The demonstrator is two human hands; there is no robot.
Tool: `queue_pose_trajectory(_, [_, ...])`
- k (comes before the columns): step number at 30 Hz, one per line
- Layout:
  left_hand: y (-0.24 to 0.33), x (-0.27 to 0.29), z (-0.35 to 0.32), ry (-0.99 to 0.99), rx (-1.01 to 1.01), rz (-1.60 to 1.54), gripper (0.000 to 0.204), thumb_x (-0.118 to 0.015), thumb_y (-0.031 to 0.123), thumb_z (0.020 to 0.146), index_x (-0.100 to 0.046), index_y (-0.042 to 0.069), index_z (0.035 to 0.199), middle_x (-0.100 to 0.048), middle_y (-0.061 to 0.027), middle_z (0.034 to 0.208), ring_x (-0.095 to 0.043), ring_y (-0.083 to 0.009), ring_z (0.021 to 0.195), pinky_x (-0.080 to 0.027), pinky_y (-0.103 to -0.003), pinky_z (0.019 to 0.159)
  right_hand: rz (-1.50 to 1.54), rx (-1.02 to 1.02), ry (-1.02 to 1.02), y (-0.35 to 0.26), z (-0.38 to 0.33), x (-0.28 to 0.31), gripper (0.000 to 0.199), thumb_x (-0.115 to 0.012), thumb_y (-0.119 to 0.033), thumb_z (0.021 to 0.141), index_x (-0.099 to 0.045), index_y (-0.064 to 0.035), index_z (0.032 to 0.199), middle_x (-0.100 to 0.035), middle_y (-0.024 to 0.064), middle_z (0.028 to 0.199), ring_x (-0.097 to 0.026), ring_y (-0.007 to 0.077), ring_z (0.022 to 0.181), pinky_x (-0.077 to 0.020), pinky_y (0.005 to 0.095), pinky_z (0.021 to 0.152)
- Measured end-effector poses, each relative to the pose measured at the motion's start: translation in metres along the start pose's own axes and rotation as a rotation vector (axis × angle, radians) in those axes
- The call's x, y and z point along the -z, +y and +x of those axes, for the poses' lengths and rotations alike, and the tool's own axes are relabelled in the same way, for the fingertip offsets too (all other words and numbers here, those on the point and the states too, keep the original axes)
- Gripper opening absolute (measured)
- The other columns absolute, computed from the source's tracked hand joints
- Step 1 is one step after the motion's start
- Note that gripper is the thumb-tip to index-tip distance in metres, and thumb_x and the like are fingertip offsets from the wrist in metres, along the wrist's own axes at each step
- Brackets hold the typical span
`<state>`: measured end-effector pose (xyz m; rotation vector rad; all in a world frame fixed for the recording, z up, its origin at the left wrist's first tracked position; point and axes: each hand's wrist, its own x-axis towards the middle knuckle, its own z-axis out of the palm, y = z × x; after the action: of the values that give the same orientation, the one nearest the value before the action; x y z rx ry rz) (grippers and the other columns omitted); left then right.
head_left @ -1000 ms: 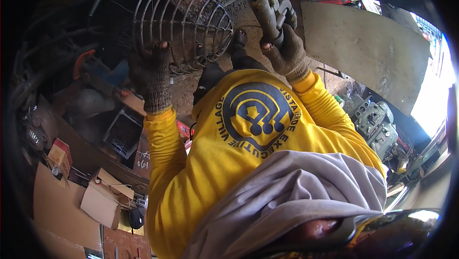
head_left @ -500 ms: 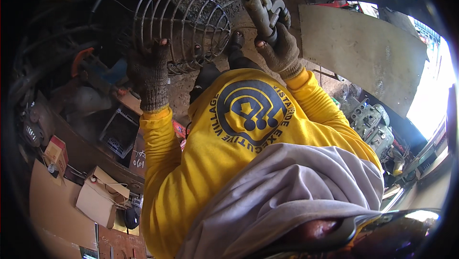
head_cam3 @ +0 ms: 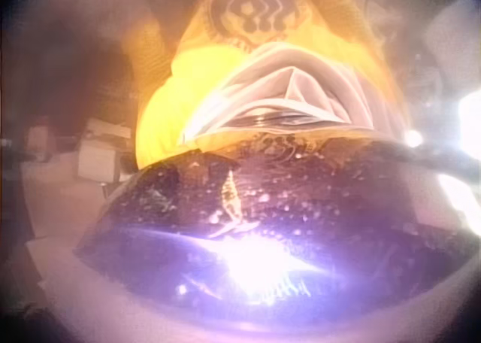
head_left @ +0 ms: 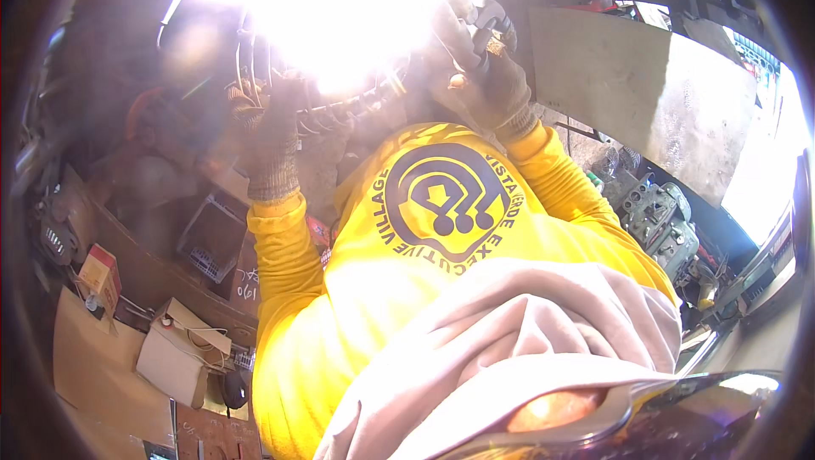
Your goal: The person welds a metal wire cage using a welding tool and then strikes it with a metal hammer.
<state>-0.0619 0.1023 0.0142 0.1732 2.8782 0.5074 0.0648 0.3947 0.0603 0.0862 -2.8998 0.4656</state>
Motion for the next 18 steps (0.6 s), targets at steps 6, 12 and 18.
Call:
queue_pose_trajectory(6, [0.006, 0.002, 0.003, 0.178, 0.072, -0.525, 0.049, -0.078, 0.046, 0.079, -0.06, 0.003, 0.094, -0.061, -0.0048, 0.077, -0.058, -0.0151, 0.068, -0.048, -0.033, 0.063, 0.341, -0.195, 0.093, 0.006, -0.014, -0.012, 0.065, -0.073, -0.041, 0.087, -0.05, -0.0024, 0.133, -0.066, 0.0176, 0.11, -0.07, 0.0321, 0.096, -0.0546, 0.0375, 0.082])
queue_pose_trajectory(12, [0.033, 0.033, -0.007, 0.124, 0.113, -0.535, 0.05, -0.078, 0.051, 0.078, -0.057, 0.006, 0.087, -0.057, -0.0005, 0.072, -0.053, -0.0118, 0.062, -0.046, -0.031, 0.059, 0.346, -0.172, 0.084, 0.005, -0.014, -0.011, 0.064, -0.071, -0.043, 0.088, -0.052, -0.0012, 0.132, -0.064, 0.0183, 0.116, -0.068, 0.034, 0.101, -0.054, 0.0377, 0.084])
queue_pose_trajectory(18, [0.008, 0.006, 0.0, 0.158, -0.076, -0.66, 0.039, -0.079, 0.04, 0.085, -0.056, 0.009, 0.092, -0.051, 0.0034, 0.074, -0.046, -0.0066, 0.062, -0.041, -0.025, 0.059, 0.346, -0.211, 0.05, 0.003, -0.014, -0.01, 0.064, -0.082, -0.026, 0.075, -0.053, -0.0029, 0.127, -0.067, 0.0208, 0.111, -0.068, 0.0406, 0.099, -0.0554, 0.0419, 0.083])
